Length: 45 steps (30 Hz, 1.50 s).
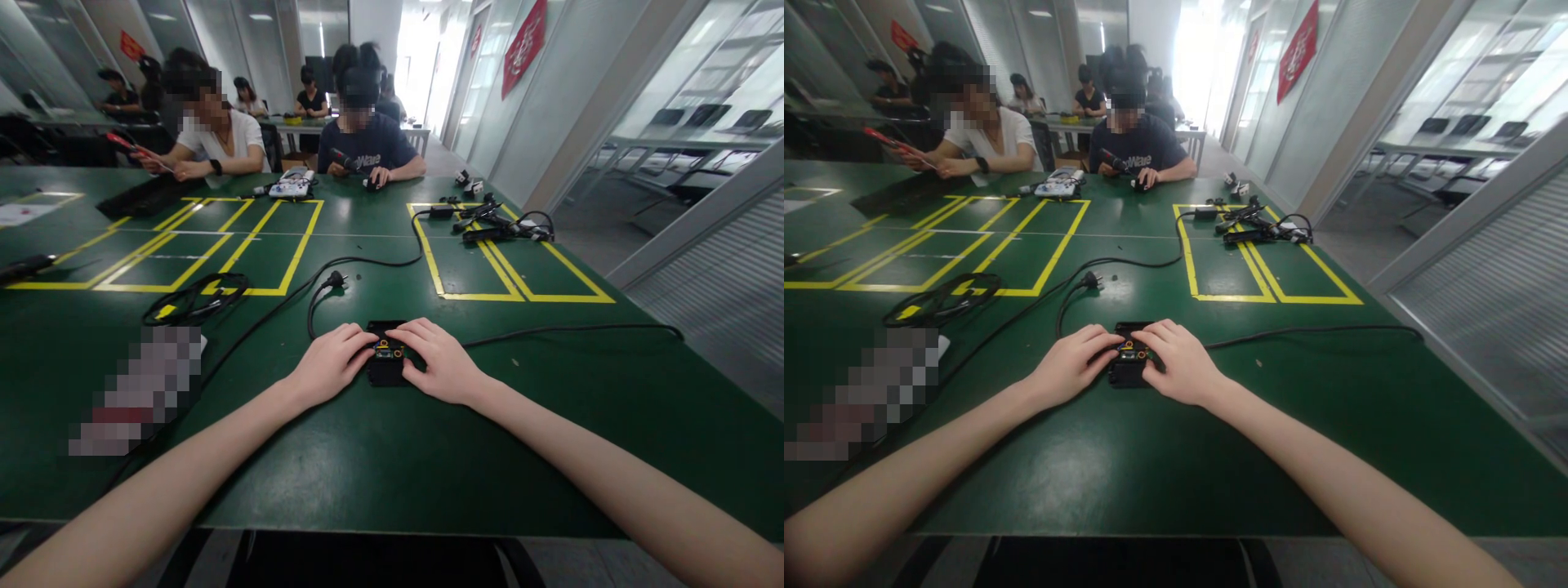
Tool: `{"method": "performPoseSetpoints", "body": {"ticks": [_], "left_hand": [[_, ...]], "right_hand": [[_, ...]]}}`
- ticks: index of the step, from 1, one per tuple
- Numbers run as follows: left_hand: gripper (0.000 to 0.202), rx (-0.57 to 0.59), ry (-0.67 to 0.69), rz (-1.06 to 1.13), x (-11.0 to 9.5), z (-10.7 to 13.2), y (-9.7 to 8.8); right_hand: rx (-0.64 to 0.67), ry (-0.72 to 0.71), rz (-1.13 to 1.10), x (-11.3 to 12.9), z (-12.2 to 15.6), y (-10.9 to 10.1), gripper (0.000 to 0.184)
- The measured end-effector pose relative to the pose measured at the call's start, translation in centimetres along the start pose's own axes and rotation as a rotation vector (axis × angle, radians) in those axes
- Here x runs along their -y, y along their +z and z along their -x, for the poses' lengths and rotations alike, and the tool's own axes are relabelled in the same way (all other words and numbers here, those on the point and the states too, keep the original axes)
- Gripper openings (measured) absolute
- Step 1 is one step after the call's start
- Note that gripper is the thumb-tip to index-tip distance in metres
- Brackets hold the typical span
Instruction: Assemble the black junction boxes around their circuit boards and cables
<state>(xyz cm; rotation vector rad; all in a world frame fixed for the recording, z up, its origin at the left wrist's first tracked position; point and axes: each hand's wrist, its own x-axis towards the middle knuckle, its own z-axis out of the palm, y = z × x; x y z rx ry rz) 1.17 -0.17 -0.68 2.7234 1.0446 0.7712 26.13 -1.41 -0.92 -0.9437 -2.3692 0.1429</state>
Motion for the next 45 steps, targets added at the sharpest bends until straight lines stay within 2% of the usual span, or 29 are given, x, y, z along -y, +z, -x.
{"method": "performPoseSetpoints", "body": {"ticks": [5,8,15,20,24,28,31,37,45], "left_hand": [[0.026,-0.087,-0.010,0.065,-0.2,0.0,-0.3],[0.026,-0.139,-0.003,0.092,-0.3,0.0,-0.5],[0.021,-0.153,0.029,0.136,-0.4,0.1,-0.7],[0.020,-0.139,0.048,0.159,-0.7,0.2,-1.0],[0.019,-0.139,0.054,0.192,-1.1,0.3,-1.3],[0.017,-0.161,0.070,0.216,-1.5,0.3,-1.5],[0.015,-0.141,0.064,0.233,-1.5,0.3,-1.5],[0.015,-0.020,0.070,0.276,-1.5,0.5,-1.7],[0.012,-0.010,0.039,0.236,-1.3,0.5,-1.6]], "right_hand": [[-0.018,-0.097,-0.024,-0.9,0.3,-0.9,0.041],[-0.058,-0.102,-0.015,-1.8,0.5,-1.8,0.040],[-0.015,-0.049,-0.058,-2.9,0.7,-2.3,0.032],[-0.043,-0.108,-0.030,-2.3,0.6,-2.4,0.028],[-0.029,-0.164,-0.019,-2.2,0.4,-3.0,0.011],[0.017,-0.206,-0.020,-2.2,0.6,-3.3,0.015],[0.045,-0.209,-0.047,-2.0,0.8,-3.4,0.016],[0.094,-0.229,-0.069,-1.2,1.2,-3.4,0.018],[0.044,-0.227,0.000,-1.6,0.9,-3.2,0.017]]}}
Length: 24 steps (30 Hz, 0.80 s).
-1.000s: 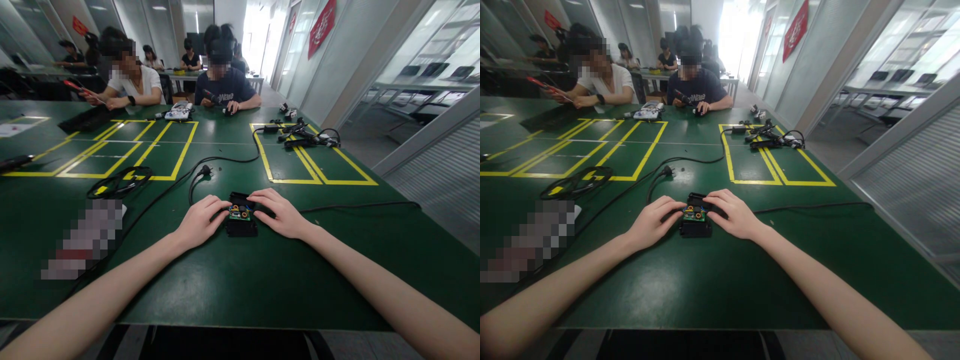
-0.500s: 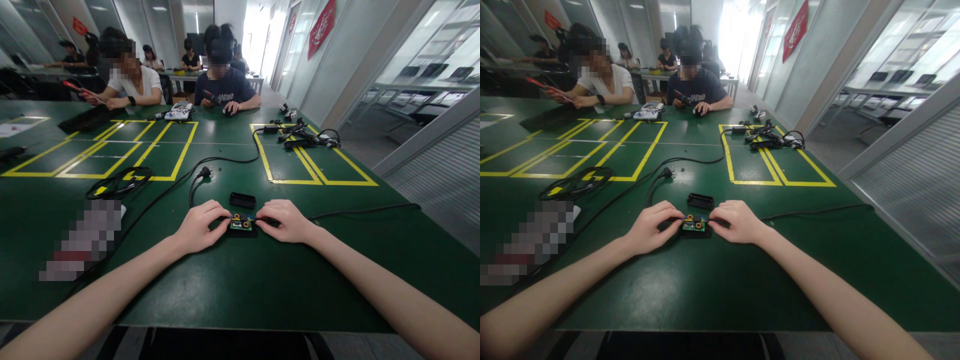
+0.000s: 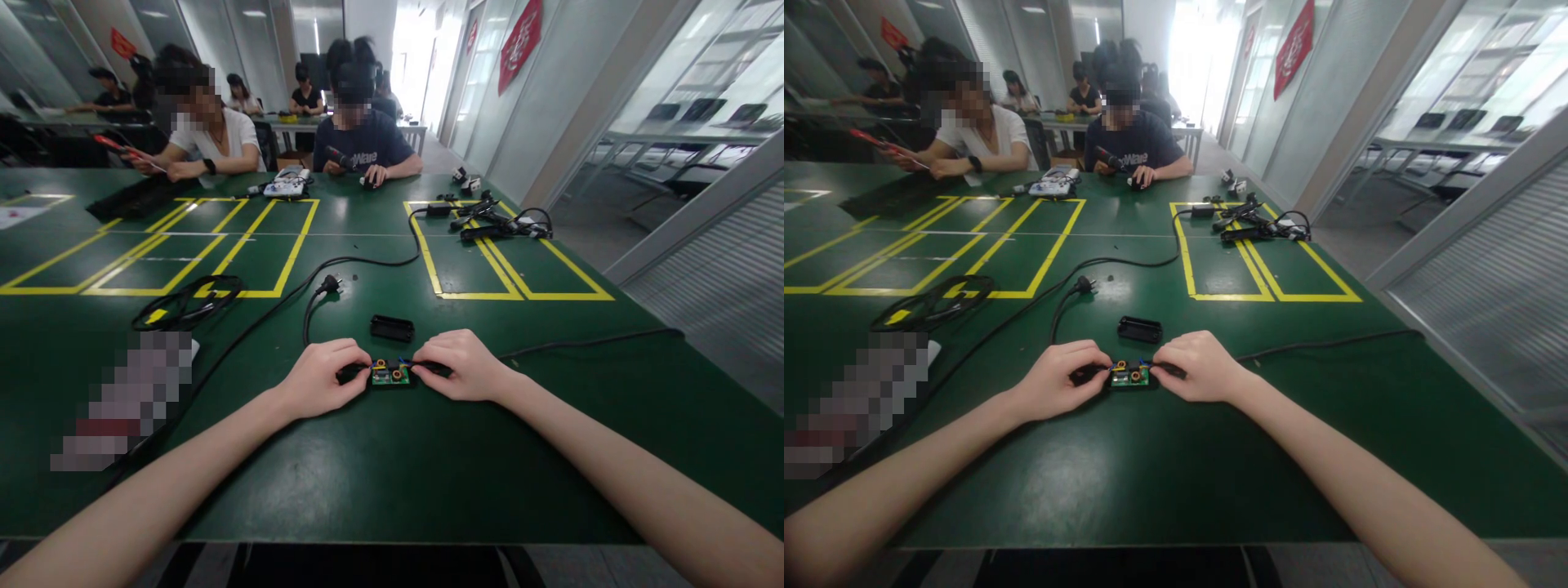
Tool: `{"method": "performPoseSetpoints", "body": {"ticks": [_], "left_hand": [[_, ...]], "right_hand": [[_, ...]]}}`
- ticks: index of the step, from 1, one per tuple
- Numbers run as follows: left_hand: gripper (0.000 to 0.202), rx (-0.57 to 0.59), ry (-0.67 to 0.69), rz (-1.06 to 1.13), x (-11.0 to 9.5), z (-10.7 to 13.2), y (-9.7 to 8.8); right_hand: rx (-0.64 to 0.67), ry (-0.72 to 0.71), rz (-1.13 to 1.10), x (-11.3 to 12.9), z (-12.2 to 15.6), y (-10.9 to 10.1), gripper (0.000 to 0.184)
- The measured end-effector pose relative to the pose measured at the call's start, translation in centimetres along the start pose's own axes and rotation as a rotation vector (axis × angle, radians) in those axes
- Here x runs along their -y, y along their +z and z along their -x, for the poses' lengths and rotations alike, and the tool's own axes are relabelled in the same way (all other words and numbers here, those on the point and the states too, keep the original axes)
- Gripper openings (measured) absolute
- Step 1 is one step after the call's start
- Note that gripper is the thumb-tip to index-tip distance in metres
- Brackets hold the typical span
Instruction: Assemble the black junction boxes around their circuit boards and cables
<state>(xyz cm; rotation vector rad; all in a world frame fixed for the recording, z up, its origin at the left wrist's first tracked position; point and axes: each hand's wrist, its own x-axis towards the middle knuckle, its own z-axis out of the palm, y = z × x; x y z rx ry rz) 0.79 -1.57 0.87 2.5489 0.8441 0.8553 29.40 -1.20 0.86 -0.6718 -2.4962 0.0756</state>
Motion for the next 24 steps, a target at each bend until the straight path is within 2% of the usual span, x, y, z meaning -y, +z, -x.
{"method": "performPoseSetpoints", "body": {"ticks": [12,14,19,24], "left_hand": [[0.009,0.015,-0.077,0.033,0.26,0.03,0.06],[0.011,0.024,-0.061,0.031,0.22,0.01,-0.03],[0.017,0.074,0.018,-0.037,0.37,0.03,-0.24],[0.020,0.103,0.077,-0.112,0.84,0.07,-0.21]], "right_hand": [[0.069,0.082,-0.059,-0.11,-0.05,0.08,0.006],[0.070,0.081,-0.076,-0.03,-0.05,0.01,0.001],[0.066,0.094,-0.118,-0.03,0.06,0.04,0.021],[0.084,0.028,-0.110,-0.11,-0.06,0.05,0.009]]}}
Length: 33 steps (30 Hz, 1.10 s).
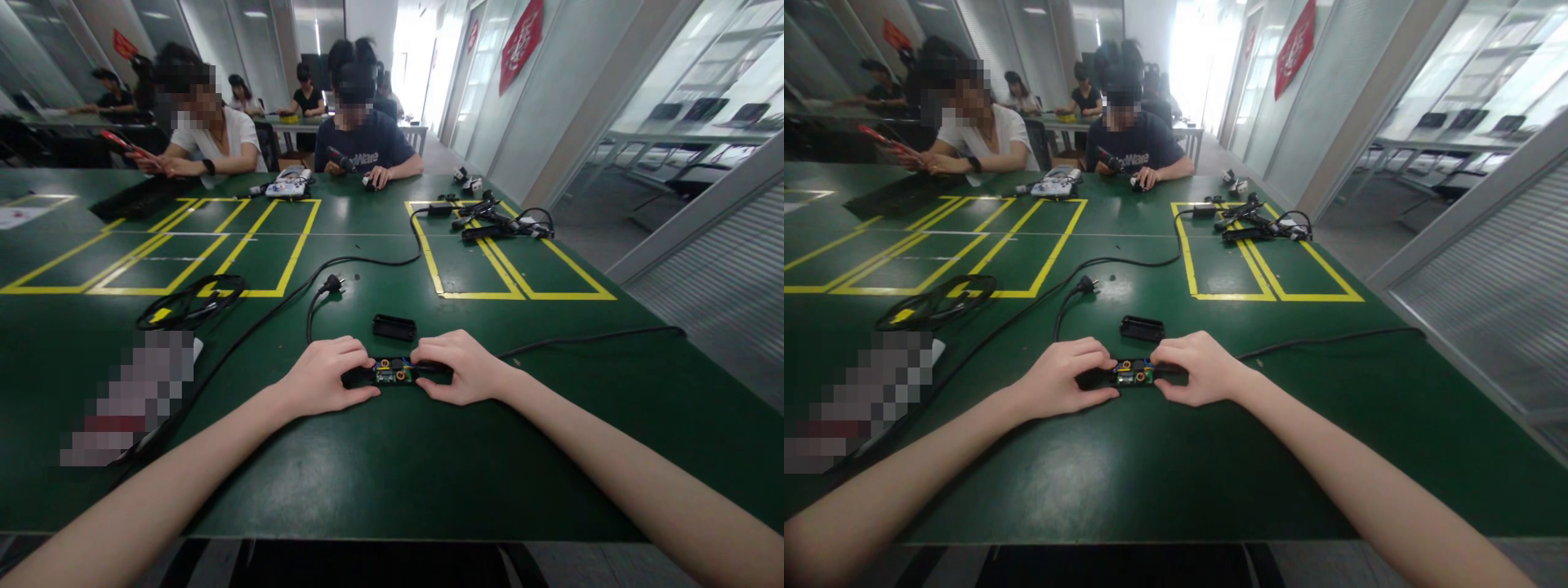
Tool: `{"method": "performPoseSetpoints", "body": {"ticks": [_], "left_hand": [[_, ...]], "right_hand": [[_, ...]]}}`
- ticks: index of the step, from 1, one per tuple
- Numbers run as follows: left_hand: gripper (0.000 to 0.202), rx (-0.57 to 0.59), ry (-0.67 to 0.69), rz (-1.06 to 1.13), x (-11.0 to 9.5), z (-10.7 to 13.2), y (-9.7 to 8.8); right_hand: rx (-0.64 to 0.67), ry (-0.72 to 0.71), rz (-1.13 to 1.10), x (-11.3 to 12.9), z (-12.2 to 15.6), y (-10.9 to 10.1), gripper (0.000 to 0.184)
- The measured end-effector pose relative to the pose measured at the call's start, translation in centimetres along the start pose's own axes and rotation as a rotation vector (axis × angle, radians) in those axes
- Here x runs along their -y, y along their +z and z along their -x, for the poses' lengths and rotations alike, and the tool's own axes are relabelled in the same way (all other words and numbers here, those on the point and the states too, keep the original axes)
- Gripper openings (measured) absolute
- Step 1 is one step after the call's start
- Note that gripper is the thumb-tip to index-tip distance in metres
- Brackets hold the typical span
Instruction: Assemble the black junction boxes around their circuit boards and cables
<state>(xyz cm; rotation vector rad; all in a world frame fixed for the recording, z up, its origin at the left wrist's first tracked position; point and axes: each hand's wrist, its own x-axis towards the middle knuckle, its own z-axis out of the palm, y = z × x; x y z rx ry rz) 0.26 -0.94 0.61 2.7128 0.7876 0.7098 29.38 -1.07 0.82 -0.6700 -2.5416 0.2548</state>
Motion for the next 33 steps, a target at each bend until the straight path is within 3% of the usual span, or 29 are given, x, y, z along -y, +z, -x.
{"method": "performPoseSetpoints", "body": {"ticks": [17,23,27,30,33], "left_hand": [[0.015,0.033,0.044,-0.064,-0.2,-0.2,-0.2],[0.018,-0.002,0.039,-0.033,-0.1,-0.2,-0.3],[0.025,0.012,0.010,-0.012,-0.2,-0.2,-0.2],[0.043,-0.006,-0.054,-0.024,-0.2,-0.2,-0.1],[0.071,-0.008,-0.101,-0.068,0.1,-0.1,0.1]], "right_hand": [[0.056,-0.025,-0.009,0.1,-0.4,-0.7,0.015],[-0.146,-0.158,0.178,-0.5,-0.2,0.0,0.020],[-0.232,0.056,0.294,-1.4,-0.3,0.9,0.027],[-0.140,0.215,0.285,-1.9,-0.2,1.2,0.040],[-0.070,0.239,0.186,-2.1,-0.1,1.2,0.032]]}}
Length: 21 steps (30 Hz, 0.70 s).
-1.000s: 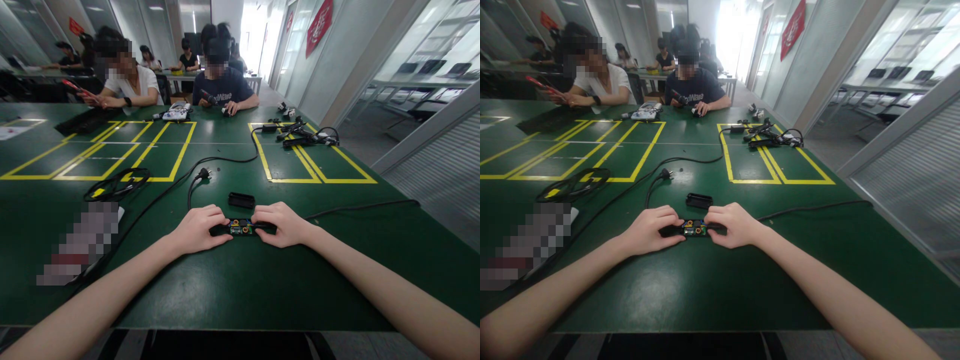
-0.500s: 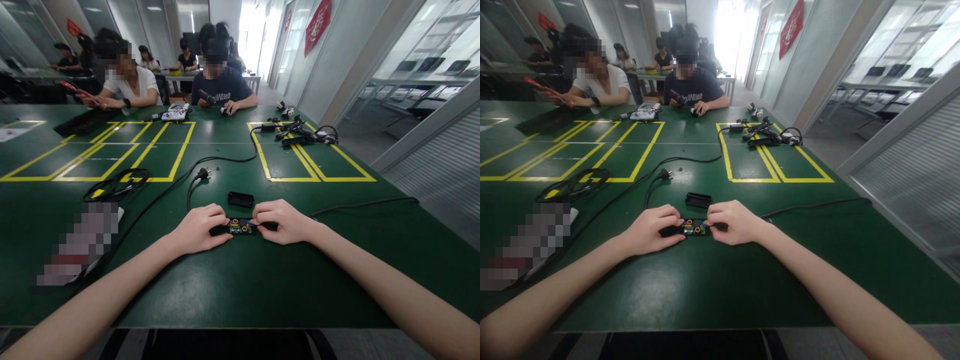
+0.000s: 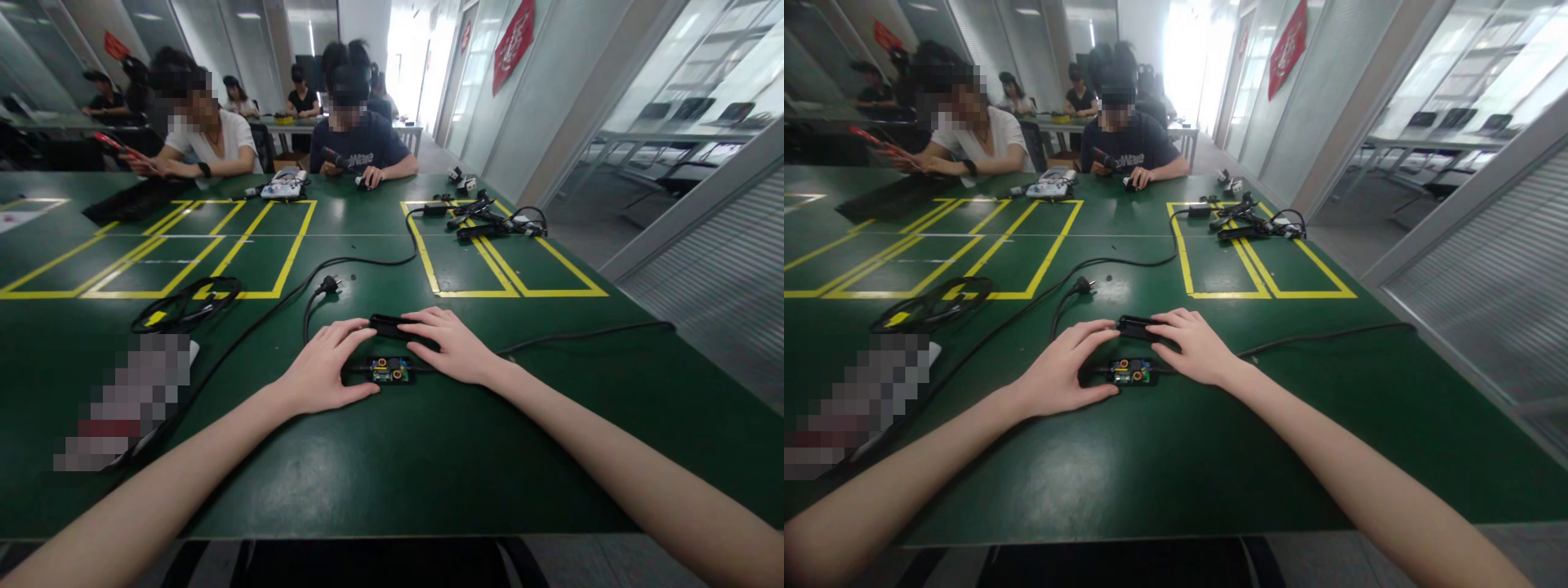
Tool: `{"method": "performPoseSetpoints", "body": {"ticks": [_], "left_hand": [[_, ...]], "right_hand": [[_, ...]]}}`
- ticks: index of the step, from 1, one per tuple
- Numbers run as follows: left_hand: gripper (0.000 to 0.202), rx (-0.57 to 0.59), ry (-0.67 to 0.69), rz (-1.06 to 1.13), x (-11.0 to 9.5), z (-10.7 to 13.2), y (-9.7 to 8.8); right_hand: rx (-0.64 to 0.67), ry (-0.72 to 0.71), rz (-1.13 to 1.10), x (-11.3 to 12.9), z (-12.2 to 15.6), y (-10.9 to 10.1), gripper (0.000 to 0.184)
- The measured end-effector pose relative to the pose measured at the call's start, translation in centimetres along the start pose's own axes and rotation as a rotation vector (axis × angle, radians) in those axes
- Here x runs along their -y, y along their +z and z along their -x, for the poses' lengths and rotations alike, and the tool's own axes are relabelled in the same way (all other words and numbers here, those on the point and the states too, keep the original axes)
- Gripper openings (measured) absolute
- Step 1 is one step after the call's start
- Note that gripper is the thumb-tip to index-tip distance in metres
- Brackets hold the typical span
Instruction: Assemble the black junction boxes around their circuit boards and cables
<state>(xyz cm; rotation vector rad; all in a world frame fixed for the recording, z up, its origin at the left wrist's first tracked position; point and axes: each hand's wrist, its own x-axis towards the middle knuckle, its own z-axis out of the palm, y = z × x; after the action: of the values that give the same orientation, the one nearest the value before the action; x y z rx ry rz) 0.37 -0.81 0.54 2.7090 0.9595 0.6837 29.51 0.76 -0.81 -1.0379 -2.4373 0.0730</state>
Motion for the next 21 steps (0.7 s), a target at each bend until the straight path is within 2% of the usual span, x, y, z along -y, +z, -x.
{"method": "performPoseSetpoints", "body": {"ticks": [2,4,7,13,17,21], "left_hand": [[0.082,0.035,-0.026,-0.036,0.3,0.1,0.2],[0.083,0.070,-0.044,-0.052,0.6,0.2,0.4],[0.080,0.085,-0.038,-0.051,0.7,0.2,0.6],[0.061,0.011,0.033,-0.012,0.6,0.1,0.6],[0.051,-0.039,0.064,0.019,0.7,0.2,0.6],[0.056,-0.076,0.079,0.041,0.8,0.3,0.5]], "right_hand": [[-0.010,-0.010,-0.062,0.1,0.0,-0.1,0.024],[-0.030,-0.032,-0.114,0.2,0.0,-0.2,0.018],[-0.045,-0.069,-0.169,0.6,0.0,-0.3,0.016],[-0.104,-0.069,-0.315,1.0,0.1,-0.4,0.018],[-0.126,0.018,-0.471,1.4,0.1,-0.6,0.014],[-0.141,0.229,-0.691,1.9,-0.1,-0.7,0.018]]}}
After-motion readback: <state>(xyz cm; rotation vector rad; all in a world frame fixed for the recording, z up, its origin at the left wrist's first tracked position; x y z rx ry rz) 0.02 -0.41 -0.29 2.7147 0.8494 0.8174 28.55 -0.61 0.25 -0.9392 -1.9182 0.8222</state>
